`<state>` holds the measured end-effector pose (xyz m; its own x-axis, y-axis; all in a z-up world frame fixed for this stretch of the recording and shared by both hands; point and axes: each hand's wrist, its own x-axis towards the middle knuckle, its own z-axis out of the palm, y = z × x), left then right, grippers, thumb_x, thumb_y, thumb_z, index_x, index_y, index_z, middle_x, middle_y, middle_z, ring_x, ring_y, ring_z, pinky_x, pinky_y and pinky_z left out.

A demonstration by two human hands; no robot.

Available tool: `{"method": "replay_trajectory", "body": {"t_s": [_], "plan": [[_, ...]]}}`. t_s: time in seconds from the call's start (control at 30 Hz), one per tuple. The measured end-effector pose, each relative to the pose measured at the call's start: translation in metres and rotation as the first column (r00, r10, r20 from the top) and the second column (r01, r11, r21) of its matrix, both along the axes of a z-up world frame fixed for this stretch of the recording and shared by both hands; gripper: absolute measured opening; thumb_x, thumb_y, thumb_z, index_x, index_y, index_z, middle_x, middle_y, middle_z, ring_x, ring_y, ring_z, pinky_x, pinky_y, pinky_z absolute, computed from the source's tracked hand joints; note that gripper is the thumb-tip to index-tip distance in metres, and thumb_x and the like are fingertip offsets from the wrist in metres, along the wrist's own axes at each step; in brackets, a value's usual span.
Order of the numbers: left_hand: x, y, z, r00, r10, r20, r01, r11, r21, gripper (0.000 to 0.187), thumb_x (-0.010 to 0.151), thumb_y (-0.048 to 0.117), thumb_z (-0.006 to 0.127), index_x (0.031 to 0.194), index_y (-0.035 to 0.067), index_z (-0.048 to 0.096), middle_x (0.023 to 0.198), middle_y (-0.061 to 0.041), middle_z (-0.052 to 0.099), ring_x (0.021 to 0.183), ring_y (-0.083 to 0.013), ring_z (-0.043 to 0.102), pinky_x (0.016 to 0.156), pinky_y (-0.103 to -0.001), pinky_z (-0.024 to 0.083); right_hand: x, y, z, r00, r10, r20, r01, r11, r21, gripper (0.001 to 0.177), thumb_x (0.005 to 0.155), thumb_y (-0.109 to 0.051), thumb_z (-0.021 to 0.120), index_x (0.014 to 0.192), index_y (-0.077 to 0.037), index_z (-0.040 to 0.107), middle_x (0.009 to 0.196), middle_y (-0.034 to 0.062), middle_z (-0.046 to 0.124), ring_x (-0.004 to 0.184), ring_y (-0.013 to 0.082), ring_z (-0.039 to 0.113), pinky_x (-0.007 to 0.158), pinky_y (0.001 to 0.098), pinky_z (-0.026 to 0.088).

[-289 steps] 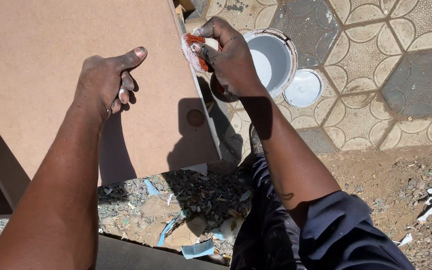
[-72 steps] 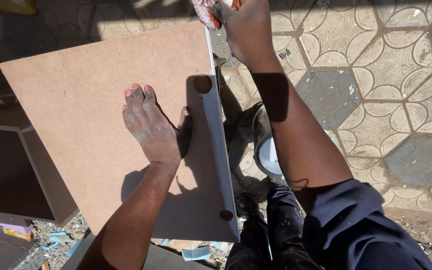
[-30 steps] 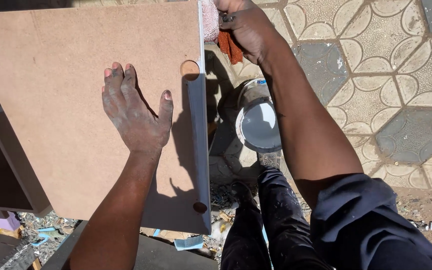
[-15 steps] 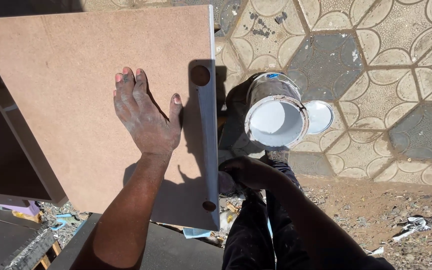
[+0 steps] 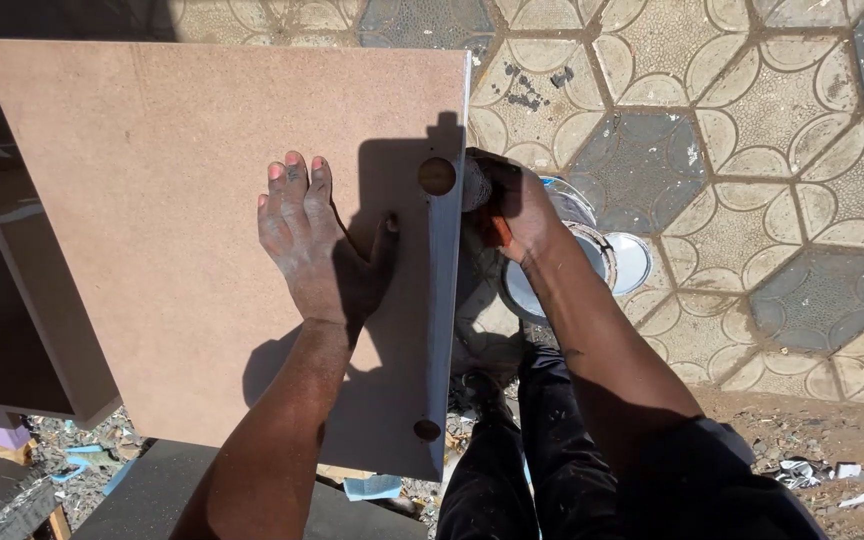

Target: Applying white paint to the surfaces and edges of wooden boards using a sponge applicator.

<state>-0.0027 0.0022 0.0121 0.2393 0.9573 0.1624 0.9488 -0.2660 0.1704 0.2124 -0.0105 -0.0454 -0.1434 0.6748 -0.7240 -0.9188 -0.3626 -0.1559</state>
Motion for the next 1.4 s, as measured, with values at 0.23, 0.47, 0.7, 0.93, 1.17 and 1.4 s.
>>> {"method": "replay_trajectory", "body": {"t_s": [0.23, 0.47, 0.7, 0.93, 1.17, 1.4], "plan": [[-0.001, -0.005, 0.019, 0.999, -0.014, -0.031, 0.012, 0.996, -0.091, 0.088, 0.098, 0.063, 0.068, 0.158, 0.005, 0.041, 0.165, -0.019, 0.034, 0.156, -0.0371, 0.026, 0.128, -0.058, 0.024, 0.1, 0.102, 0.005, 0.114, -0.256, 0.96, -0.494, 0.824, 0.278, 0.027, 0.096, 0.005, 0.065, 0.09, -0.012, 0.045, 0.085, -0.0007, 0.046, 0.081, 0.013, 0.039, 0.072, 0.0362, 0.036], [0.009, 0.003, 0.052, 0.983, 0.164, 0.087, -0.108, 0.887, -0.448, 0.087, 0.089, 0.063, 0.063, 0.153, 0.012, 0.035, 0.159, -0.013, 0.043, 0.089, -0.047, 0.071, 0.065, -0.062, 0.056, 0.04, -0.046, 0.087, -0.139, -0.516, 0.846, -0.983, 0.175, -0.055, 0.032, 0.099, -0.008, 0.056, 0.129, -0.014, 0.065, 0.135, 0.0131, 0.061, 0.122, 0.0359, 0.062, 0.104, 0.0493, 0.051], [-0.012, 0.002, 0.038, 0.999, 0.015, 0.047, 0.007, 0.896, -0.443, 0.093, 0.094, 0.065, 0.065, 0.163, 0.016, 0.026, 0.169, -0.006, 0.023, 0.157, -0.035, 0.023, 0.078, -0.064, 0.06, 0.057, 0.029, 0.073, -0.511, -0.748, 0.423, -0.849, 0.365, -0.381, 0.013, 0.094, -0.029, 0.068, 0.089, -0.017, 0.066, 0.084, 0.003, 0.052, 0.078, 0.0252, 0.047, 0.068, 0.0375, 0.041], [-0.019, -0.001, 0.016, 0.992, -0.117, -0.052, 0.115, 0.992, -0.046, 0.091, 0.094, 0.067, 0.076, 0.158, 0.011, 0.043, 0.164, -0.013, 0.037, 0.152, -0.0378, 0.036, 0.114, -0.061, 0.036, 0.084, 0.082, 0.074, -0.4, -0.536, 0.743, -0.886, 0.435, -0.163, 0.021, 0.092, -0.002, 0.07, 0.11, -0.012, 0.073, 0.103, 0.0098, 0.058, 0.093, 0.0289, 0.054, 0.074, 0.0405, 0.043], [-0.02, 0.001, 0.015, 0.996, -0.087, -0.035, 0.076, 0.964, -0.256, 0.098, 0.095, 0.066, 0.077, 0.163, 0.013, 0.032, 0.171, -0.01, 0.023, 0.158, -0.0374, 0.019, 0.122, -0.064, 0.022, 0.078, 0.07, 0.046, 0.001, -0.031, 1.0, -0.889, 0.458, 0.015, 0.027, 0.09, 0.001, 0.066, 0.114, -0.01, 0.073, 0.11, 0.0085, 0.066, 0.101, 0.0235, 0.063, 0.088, 0.0361, 0.05], [-0.017, 0.001, 0.007, 0.989, -0.127, -0.075, 0.126, 0.992, -0.025, 0.086, 0.101, 0.074, 0.064, 0.156, 0.009, 0.048, 0.161, -0.014, 0.041, 0.15, -0.0353, 0.035, 0.113, -0.059, 0.037, 0.079, 0.044, 0.009, 0.485, 0.411, 0.772, -0.779, 0.604, 0.167, 0.034, 0.088, 0.004, 0.062, 0.117, -0.009, 0.073, 0.117, 0.0072, 0.074, 0.108, 0.0179, 0.072, 0.102, 0.0316, 0.058]]}}
